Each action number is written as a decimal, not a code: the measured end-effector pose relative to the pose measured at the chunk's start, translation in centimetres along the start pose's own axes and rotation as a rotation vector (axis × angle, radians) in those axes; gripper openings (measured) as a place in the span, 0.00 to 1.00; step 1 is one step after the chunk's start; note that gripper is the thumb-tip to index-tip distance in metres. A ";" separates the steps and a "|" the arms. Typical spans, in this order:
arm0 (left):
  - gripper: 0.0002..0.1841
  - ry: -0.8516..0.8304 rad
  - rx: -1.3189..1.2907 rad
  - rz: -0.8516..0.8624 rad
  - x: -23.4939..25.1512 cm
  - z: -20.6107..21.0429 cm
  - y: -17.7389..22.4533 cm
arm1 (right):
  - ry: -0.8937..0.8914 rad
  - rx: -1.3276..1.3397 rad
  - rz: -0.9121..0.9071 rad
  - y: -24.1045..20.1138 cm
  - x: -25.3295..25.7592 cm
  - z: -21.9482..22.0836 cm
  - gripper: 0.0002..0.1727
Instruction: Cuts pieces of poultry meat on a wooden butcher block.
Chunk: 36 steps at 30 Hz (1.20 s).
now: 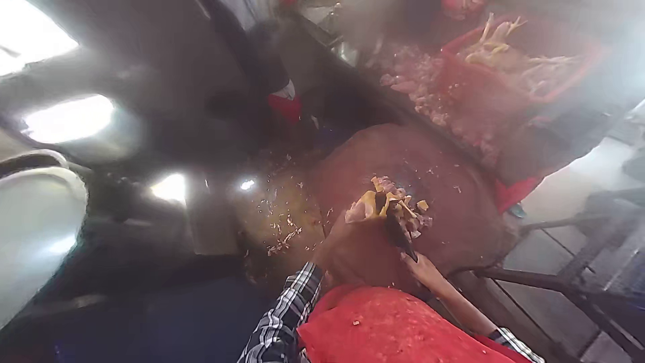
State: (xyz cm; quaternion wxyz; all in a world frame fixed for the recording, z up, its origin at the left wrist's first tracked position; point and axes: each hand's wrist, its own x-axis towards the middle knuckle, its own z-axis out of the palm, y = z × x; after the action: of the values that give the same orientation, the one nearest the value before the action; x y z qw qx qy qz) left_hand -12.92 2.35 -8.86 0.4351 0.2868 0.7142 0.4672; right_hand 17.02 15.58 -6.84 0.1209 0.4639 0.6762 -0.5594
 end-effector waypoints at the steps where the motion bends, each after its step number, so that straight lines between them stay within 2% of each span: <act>1: 0.30 -0.022 -0.117 0.019 -0.1 0.0 0.1 | 0.008 0.042 -0.001 0.0 0.0 0.2 0.28; 3: 0.29 0.040 -0.334 0.009 -1.3 -0.5 0.7 | 0.056 0.056 -0.032 0.1 -0.1 0.5 0.33; 5: 0.30 0.221 -0.444 -0.005 -4.5 -1.9 2.5 | 0.102 0.026 -0.099 0.3 -0.9 1.1 0.37; 8: 0.30 0.518 -0.257 0.038 -9.6 -5.2 3.8 | 0.096 -0.003 -0.203 -0.4 -2.5 2.2 0.40; 10: 0.33 0.687 -0.021 -0.101 -11.3 -6.3 3.6 | 0.024 -0.002 -0.226 -2.5 -3.4 2.4 0.40; 12: 0.34 0.709 0.146 -0.209 -11.0 -6.9 2.0 | -0.047 0.032 -0.384 -6.1 -3.5 2.6 0.37; 14: 0.32 0.629 0.247 -0.271 -9.9 -6.7 -0.2 | -0.138 0.081 -0.604 -11.2 -4.3 2.1 0.39; 18: 0.34 0.594 0.254 -0.337 -8.8 -6.3 -1.9 | -0.163 0.191 -1.071 -20.7 -7.9 1.3 0.42; 20: 0.33 0.601 0.256 -0.366 -8.9 -6.3 -1.9 | -0.121 0.272 -1.213 -21.9 -8.3 2.4 0.42; 21: 0.33 0.608 0.264 -0.391 -9.0 -6.2 -2.0 | -0.102 0.285 -1.231 -21.1 -7.5 3.4 0.42; 23: 0.33 0.606 0.230 -0.436 -9.0 -5.9 -2.0 | -0.065 0.118 -1.150 -16.7 -4.3 5.6 0.44; 24: 0.33 0.605 0.203 -0.434 -8.8 -5.8 -2.1 | -0.110 -0.078 -0.985 -14.1 -2.5 5.9 0.43; 25: 0.32 0.602 0.165 -0.413 -8.8 -5.7 -2.3 | -0.224 -0.272 -0.711 -12.0 -0.8 5.9 0.39; 26: 0.31 0.599 0.100 -0.395 -8.8 -5.8 -2.3 | -0.315 -0.373 -0.469 -10.1 1.2 6.3 0.39; 27: 0.27 0.614 0.020 -0.366 -9.1 -5.9 -2.4 | -0.363 -0.416 -0.311 -8.6 2.3 6.8 0.41; 28: 0.24 0.624 -0.070 -0.337 -9.7 -6.3 -2.5 | -0.396 -0.418 -0.229 -8.0 1.9 7.0 0.42; 31: 0.20 0.612 -0.242 -0.307 -11.9 -8.6 -1.1 | -0.418 -0.283 -0.215 -8.1 -0.9 6.0 0.39; 34: 0.18 0.467 -0.443 -0.261 -13.7 -10.2 1.2 | -0.353 -0.242 -0.399 -8.6 -2.2 4.2 0.38; 36: 0.18 0.358 -0.577 -0.291 -13.7 -10.3 2.3 | -0.290 -0.239 -0.522 -10.3 -2.7 3.7 0.40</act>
State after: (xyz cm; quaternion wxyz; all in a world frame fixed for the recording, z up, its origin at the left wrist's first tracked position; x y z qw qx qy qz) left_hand -15.76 -12.21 0.04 0.4279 -0.0386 0.6512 0.6256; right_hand 9.32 11.64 0.32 0.1221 0.1726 0.8090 -0.5485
